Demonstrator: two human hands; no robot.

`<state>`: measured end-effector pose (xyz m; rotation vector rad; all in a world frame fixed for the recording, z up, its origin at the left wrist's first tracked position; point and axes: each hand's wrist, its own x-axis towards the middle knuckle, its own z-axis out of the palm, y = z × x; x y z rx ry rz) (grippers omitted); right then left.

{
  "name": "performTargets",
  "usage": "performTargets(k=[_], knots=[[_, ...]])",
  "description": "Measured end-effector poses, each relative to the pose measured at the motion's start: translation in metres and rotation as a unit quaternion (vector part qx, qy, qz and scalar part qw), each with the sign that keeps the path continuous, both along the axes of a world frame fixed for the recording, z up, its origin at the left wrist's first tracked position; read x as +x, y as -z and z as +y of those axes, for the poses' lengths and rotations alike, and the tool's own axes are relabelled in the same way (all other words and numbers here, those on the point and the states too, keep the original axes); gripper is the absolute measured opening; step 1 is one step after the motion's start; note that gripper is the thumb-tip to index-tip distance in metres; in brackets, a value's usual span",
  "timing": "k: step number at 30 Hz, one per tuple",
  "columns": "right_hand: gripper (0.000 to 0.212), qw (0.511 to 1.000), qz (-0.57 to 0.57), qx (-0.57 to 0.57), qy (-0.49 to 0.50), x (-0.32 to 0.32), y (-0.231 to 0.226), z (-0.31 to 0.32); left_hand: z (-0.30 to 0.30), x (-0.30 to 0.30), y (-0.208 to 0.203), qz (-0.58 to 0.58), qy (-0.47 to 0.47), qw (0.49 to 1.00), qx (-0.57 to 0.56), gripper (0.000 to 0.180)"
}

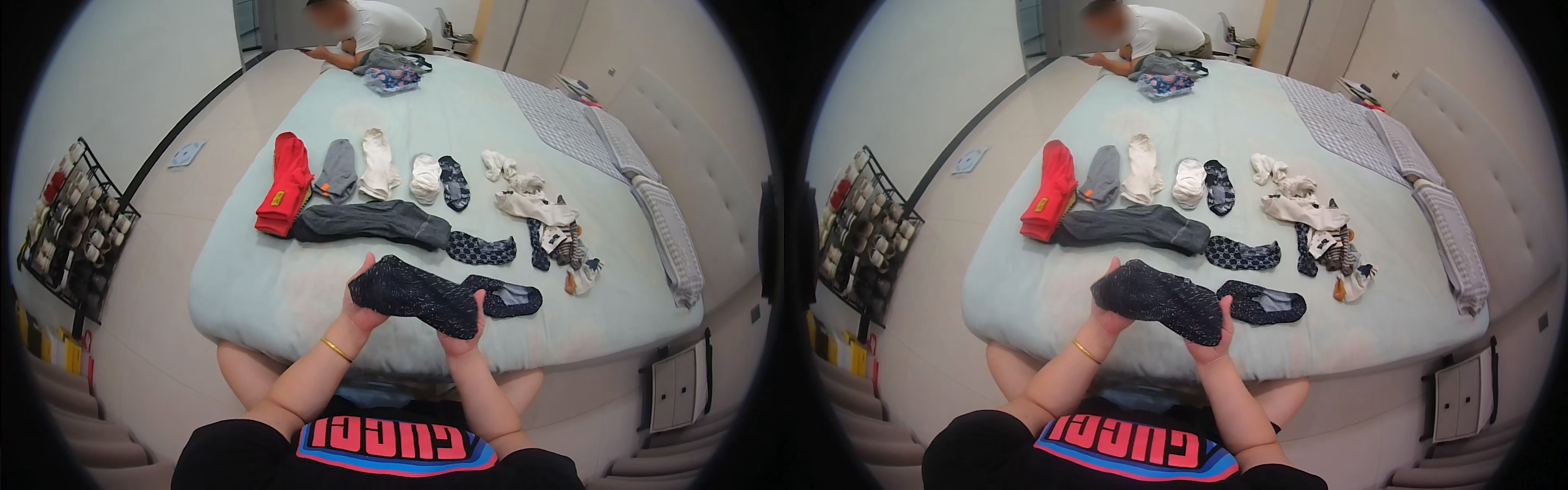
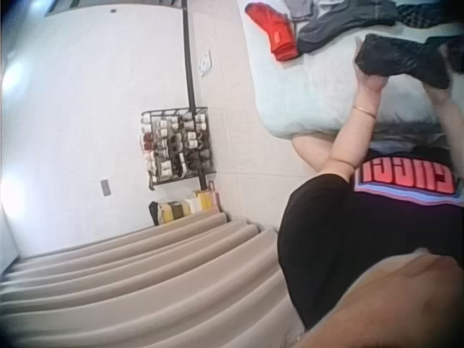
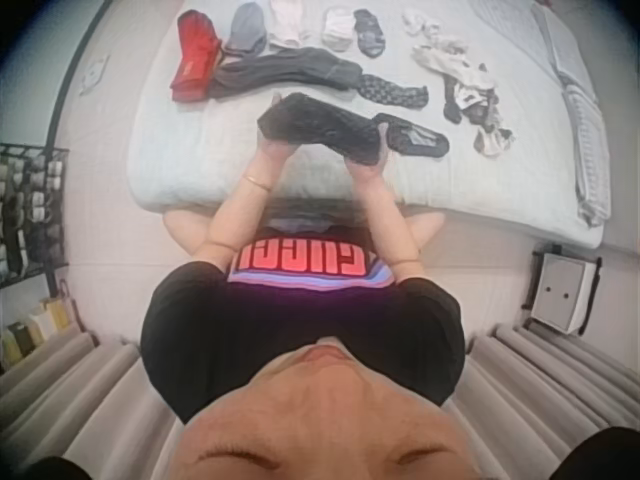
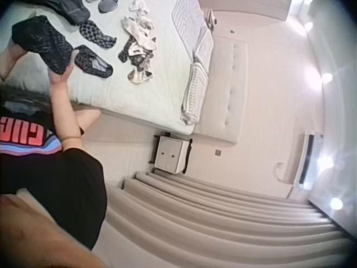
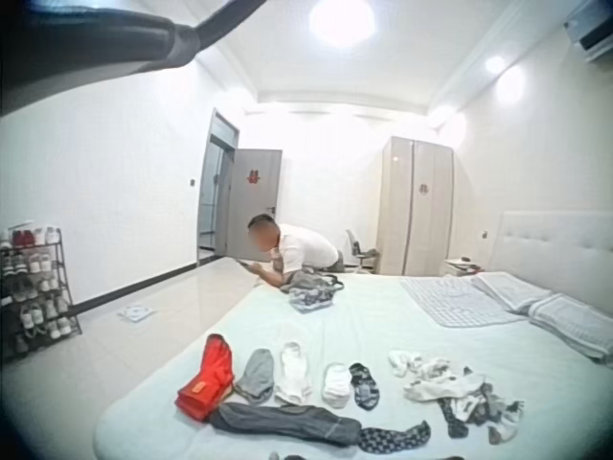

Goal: The person sits cross-legged on a bed and folds various pairs of socks by hand. They pick up socks from a pile, turn them inside out to match pairs, and fold them into neat stacks on the bed surface.

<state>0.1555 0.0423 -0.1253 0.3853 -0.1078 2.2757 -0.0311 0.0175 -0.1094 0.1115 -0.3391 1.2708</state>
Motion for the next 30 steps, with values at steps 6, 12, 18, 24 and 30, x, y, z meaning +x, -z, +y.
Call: performTargets(k=[6, 12, 18, 24, 30], knots=[[0.051, 0.979, -0.201, -0.007, -0.028, -0.001, 0.009, 0.002, -0.010, 0.004, -0.023, -0.008, -0.021, 1.000, -0.005, 0.057], [0.039, 0.874, -0.425, 0.106, 0.211, -0.025, -0.038, -0.001, -0.016, 0.008, -0.043, 0.089, -0.038, 0.994, 0.040, 0.060], [0.030, 0.772, -0.498, 0.222, 0.325, -0.029, -0.070, 0.007, -0.015, 0.010, -0.044, 0.184, -0.080, 0.977, 0.073, 0.051], [0.018, 0.764, -0.514, 0.189, 0.341, -0.029, -0.072, 0.019, -0.017, 0.007, -0.040, 0.212, -0.098, 0.966, 0.110, 0.046], [0.015, 0.831, -0.416, 0.189, 0.318, -0.022, -0.101, 0.025, -0.027, -0.022, -0.021, 0.466, -0.161, 0.869, -0.040, 0.032]])
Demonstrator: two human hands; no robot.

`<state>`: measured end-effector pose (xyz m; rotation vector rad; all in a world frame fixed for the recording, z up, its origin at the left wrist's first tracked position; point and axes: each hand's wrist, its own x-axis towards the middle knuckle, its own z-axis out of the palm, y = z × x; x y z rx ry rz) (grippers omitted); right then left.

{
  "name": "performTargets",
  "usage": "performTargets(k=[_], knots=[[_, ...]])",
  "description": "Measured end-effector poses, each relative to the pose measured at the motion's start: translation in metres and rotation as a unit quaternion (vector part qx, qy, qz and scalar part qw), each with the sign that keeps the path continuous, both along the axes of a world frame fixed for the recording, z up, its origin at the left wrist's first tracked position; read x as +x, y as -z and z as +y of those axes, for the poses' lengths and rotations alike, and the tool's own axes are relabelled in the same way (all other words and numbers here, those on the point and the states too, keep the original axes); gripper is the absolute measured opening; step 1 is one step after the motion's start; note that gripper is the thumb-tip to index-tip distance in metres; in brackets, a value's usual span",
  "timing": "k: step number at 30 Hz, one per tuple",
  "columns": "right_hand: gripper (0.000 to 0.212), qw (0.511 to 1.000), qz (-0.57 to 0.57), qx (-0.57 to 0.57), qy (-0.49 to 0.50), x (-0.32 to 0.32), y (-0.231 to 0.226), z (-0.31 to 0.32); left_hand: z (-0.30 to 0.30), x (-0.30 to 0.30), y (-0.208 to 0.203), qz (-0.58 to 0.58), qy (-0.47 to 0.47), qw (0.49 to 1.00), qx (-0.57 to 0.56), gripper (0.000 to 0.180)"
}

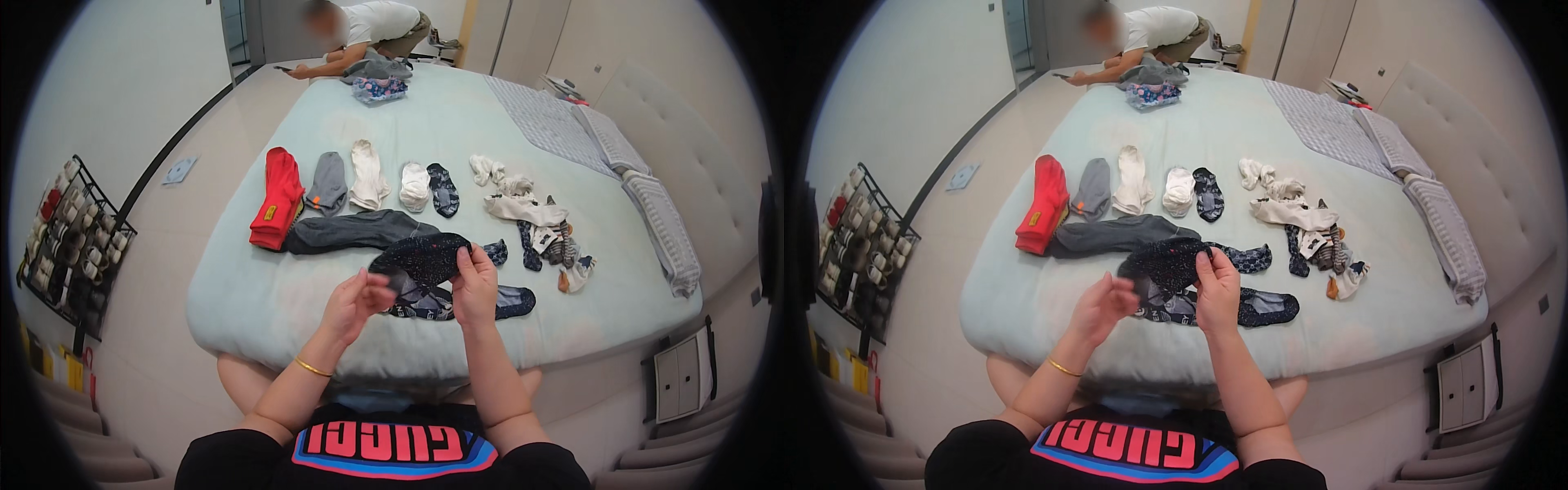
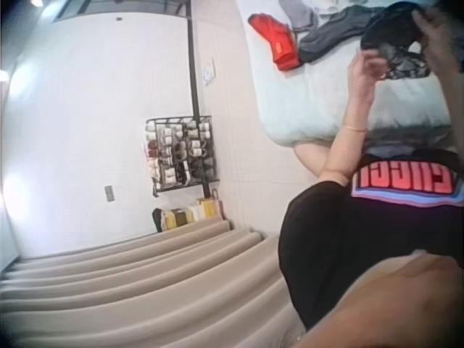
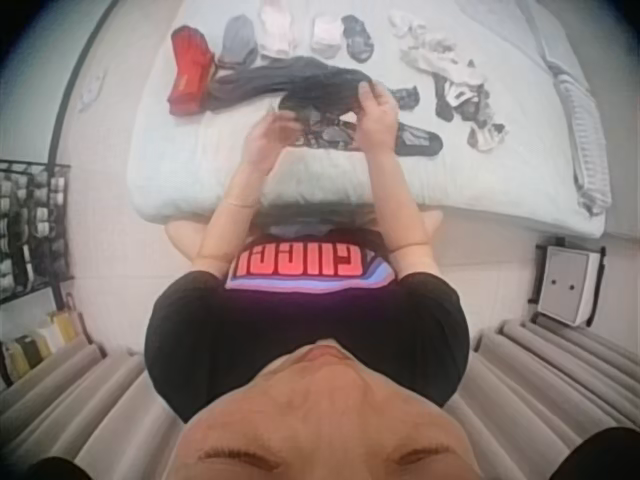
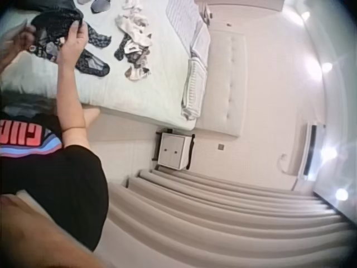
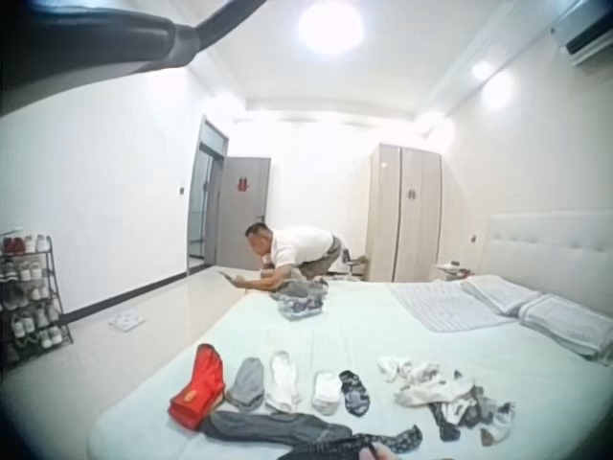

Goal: The person sits cross-legged on a bed and folds various pairs of socks by hand. They pick up socks from a pile, turn them inside out to match pairs, and fold them into neat stacks on the bed surface.

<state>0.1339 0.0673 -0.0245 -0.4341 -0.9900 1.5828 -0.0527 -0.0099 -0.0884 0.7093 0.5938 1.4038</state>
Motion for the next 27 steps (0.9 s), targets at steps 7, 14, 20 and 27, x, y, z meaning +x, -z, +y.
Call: performTargets(k=[7, 14, 20, 27], knots=[[0.016, 0.982, -0.159, 0.080, -0.063, 0.000, -0.026, -0.010, 0.009, 0.029, -0.077, 0.293, -0.302, 0.888, 0.187, 0.003], [0.016, 0.984, -0.106, 0.064, -0.129, 0.002, -0.021, -0.016, 0.009, 0.039, -0.086, 0.317, -0.255, 0.889, 0.211, 0.014], [0.015, 0.973, -0.170, 0.145, -0.068, 0.001, -0.022, -0.021, 0.002, 0.034, -0.092, 0.293, -0.169, 0.932, 0.128, 0.015], [0.015, 0.986, -0.115, 0.098, 0.073, 0.000, -0.002, -0.013, 0.003, 0.028, -0.081, 0.164, -0.169, 0.963, 0.129, 0.017]])
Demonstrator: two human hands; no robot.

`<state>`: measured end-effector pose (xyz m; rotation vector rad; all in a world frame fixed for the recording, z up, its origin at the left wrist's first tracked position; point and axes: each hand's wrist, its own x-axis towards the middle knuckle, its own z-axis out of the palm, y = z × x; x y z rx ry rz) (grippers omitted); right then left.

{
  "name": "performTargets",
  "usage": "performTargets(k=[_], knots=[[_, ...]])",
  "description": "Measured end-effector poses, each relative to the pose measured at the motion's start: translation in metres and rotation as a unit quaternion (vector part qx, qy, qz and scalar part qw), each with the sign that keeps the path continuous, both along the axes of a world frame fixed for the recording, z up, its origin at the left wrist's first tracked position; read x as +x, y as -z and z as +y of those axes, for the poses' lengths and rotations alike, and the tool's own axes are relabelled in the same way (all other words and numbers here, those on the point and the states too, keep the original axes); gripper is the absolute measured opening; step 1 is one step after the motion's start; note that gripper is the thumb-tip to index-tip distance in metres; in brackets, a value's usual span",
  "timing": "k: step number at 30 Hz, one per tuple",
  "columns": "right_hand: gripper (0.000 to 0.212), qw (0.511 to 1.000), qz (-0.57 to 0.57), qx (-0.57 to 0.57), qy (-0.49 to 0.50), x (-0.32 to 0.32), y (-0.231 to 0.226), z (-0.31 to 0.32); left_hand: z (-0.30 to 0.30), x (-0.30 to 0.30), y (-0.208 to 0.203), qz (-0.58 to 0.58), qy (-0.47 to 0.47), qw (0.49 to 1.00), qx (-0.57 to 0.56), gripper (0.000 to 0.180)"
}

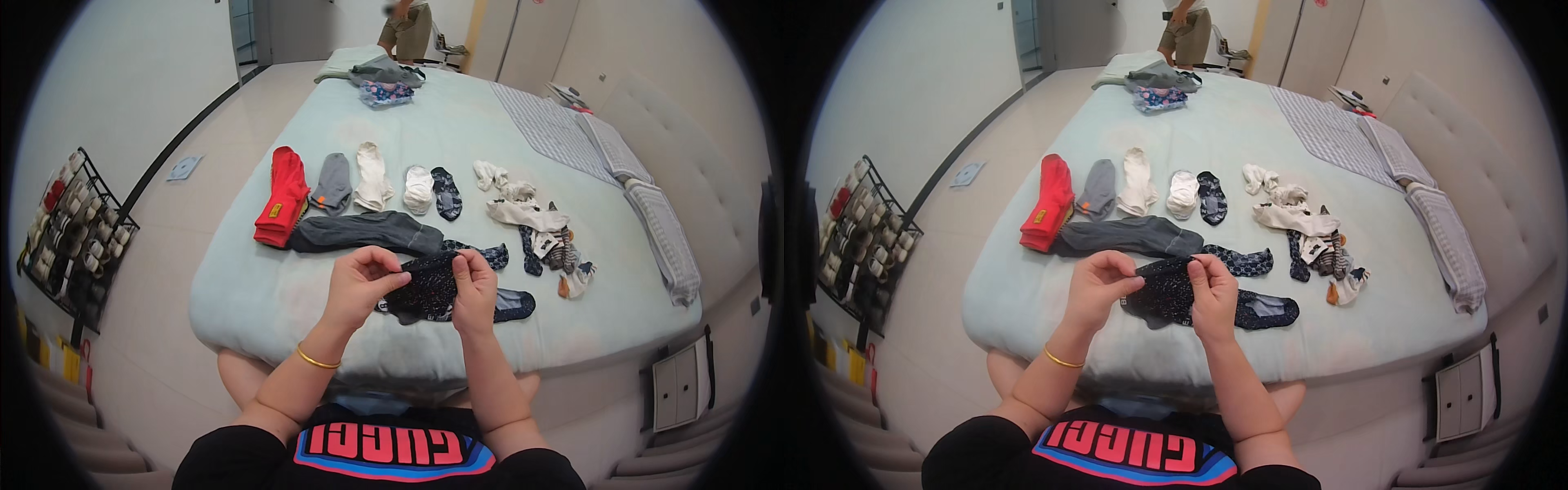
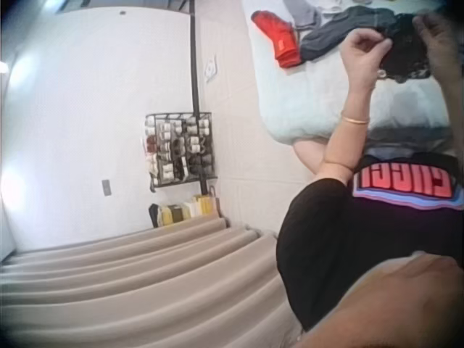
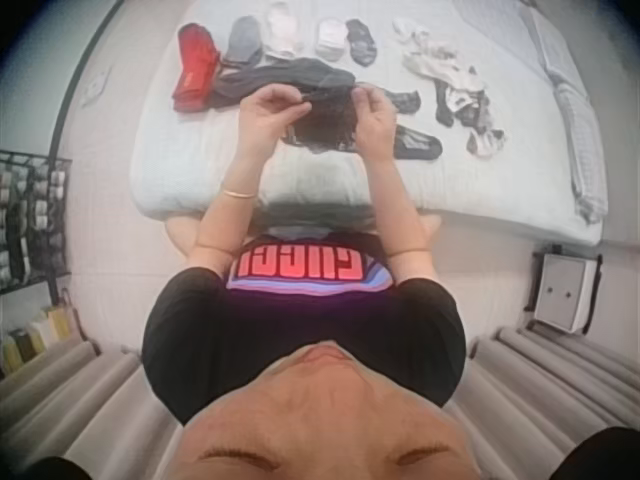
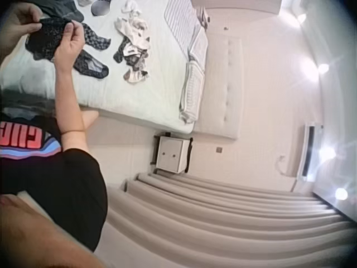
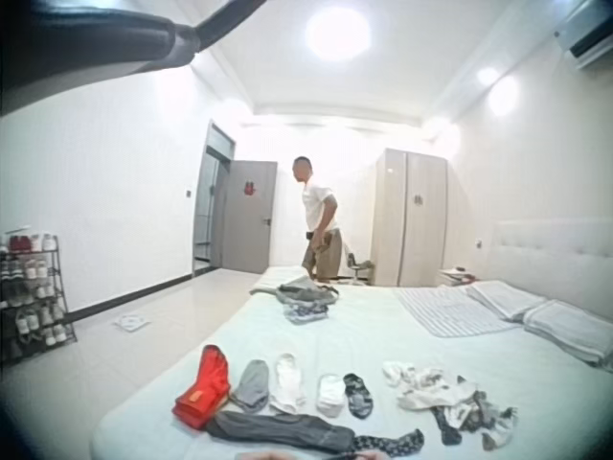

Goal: The person sits cross-legged on a bed and folds various pairs of socks by hand. They pick up socks from a pile, turn them inside out to match pairs, and fold them into neat stacks on the bed surface.

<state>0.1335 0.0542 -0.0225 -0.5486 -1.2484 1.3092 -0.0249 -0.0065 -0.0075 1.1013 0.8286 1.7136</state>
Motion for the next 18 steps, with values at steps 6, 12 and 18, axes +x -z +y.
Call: performTargets(k=[6, 12, 18], knots=[[0.017, 0.997, 0.043, -0.032, -0.058, 0.001, -0.009, -0.001, -0.003, 0.002, -0.004, 0.024, -0.079, 0.996, 0.036, 0.014], [0.019, 0.995, -0.004, -0.001, -0.095, -0.004, -0.018, -0.010, -0.006, 0.017, -0.024, 0.284, -0.199, 0.928, 0.139, 0.011], [0.019, 0.996, -0.002, 0.019, -0.085, -0.004, -0.010, -0.012, -0.004, 0.018, -0.018, 0.307, -0.186, 0.929, 0.084, 0.015]])
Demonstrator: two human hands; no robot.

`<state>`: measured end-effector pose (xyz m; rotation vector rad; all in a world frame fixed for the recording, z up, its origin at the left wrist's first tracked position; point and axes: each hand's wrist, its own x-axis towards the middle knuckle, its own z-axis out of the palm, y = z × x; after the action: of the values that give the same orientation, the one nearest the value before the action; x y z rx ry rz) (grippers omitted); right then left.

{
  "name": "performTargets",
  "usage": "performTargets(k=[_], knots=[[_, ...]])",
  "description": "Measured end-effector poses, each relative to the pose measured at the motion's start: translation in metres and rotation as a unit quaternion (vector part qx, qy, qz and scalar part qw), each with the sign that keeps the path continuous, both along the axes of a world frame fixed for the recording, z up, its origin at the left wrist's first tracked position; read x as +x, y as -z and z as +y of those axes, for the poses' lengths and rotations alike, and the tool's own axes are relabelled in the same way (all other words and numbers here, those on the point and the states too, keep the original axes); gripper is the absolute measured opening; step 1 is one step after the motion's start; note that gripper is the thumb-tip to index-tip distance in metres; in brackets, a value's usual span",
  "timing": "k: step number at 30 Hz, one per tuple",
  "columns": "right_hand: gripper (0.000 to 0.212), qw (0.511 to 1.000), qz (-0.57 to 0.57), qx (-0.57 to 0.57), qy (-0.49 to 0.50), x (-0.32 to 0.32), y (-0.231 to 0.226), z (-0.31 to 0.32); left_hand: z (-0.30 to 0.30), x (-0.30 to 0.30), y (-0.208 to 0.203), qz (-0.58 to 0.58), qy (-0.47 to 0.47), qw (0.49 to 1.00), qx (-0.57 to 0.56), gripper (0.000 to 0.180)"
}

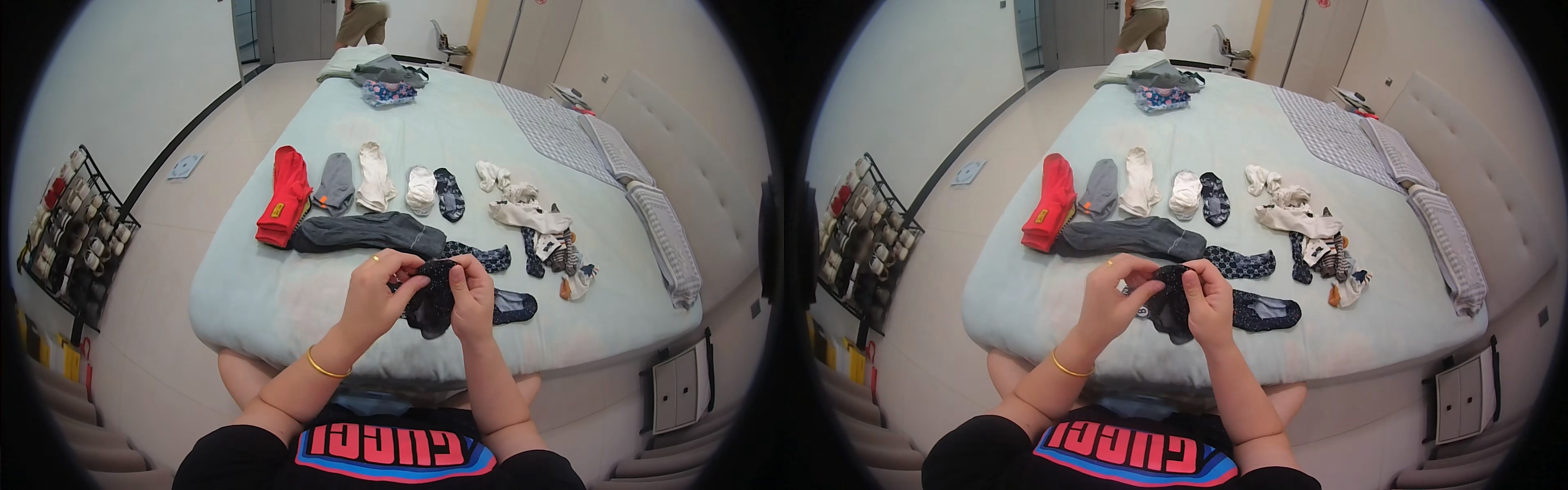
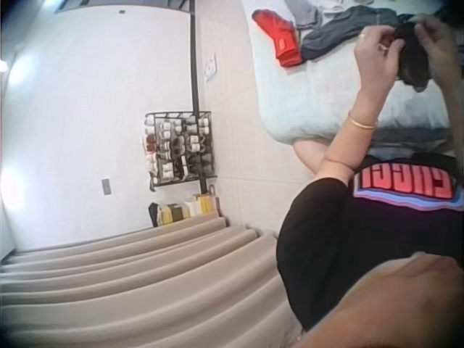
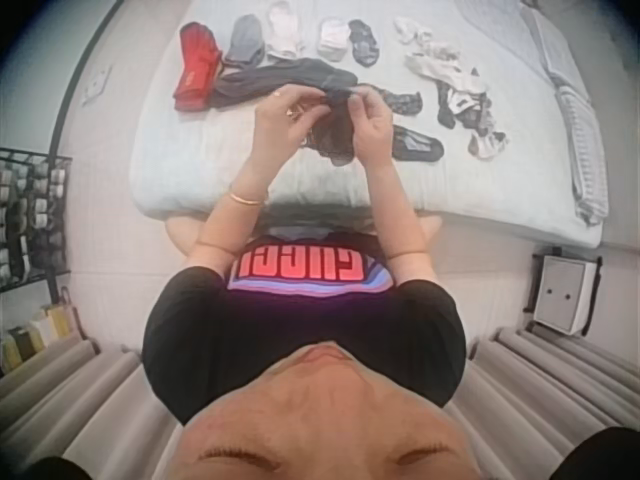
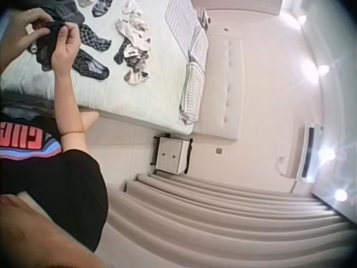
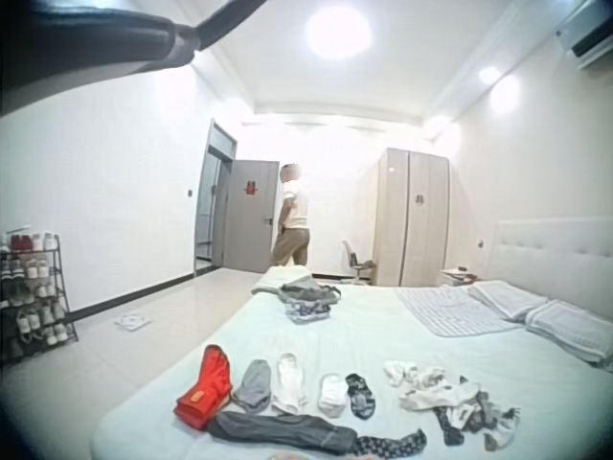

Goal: The person sits cross-legged on a bed and folds various pairs of socks by hand. They pick up socks from a pile, turn them inside out to match pairs, and fold them into neat stacks on the bed surface.

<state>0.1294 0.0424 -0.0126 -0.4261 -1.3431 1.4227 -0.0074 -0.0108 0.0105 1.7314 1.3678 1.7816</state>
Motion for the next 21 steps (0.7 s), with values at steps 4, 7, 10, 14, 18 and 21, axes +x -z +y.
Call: performTargets(k=[4, 7, 10, 14, 18, 21], knots=[[0.020, 0.999, -0.007, 0.033, 0.008, -0.002, -0.005, -0.003, -0.006, 0.000, -0.004, -0.074, 0.063, 0.993, -0.063, 0.016], [0.019, 0.999, -0.018, 0.047, 0.019, -0.002, -0.009, -0.004, -0.009, -0.001, -0.002, -0.113, 0.104, 0.985, -0.075, 0.017], [0.019, 0.997, -0.036, 0.052, 0.047, 0.002, -0.004, -0.001, -0.010, -0.009, -0.002, -0.169, 0.138, 0.972, -0.089, 0.018], [0.019, 0.997, -0.036, 0.041, 0.053, 0.001, -0.002, -0.002, -0.014, -0.012, -0.006, -0.179, 0.142, 0.971, -0.076, 0.017], [0.017, 0.996, -0.050, 0.049, 0.052, 0.001, -0.001, -0.004, -0.010, -0.009, -0.004, -0.176, 0.123, 0.974, -0.071, 0.014], [0.015, 0.994, -0.065, 0.068, 0.057, -0.001, -0.003, -0.005, -0.009, -0.008, -0.004, -0.079, 0.079, 0.993, -0.036, 0.010]])
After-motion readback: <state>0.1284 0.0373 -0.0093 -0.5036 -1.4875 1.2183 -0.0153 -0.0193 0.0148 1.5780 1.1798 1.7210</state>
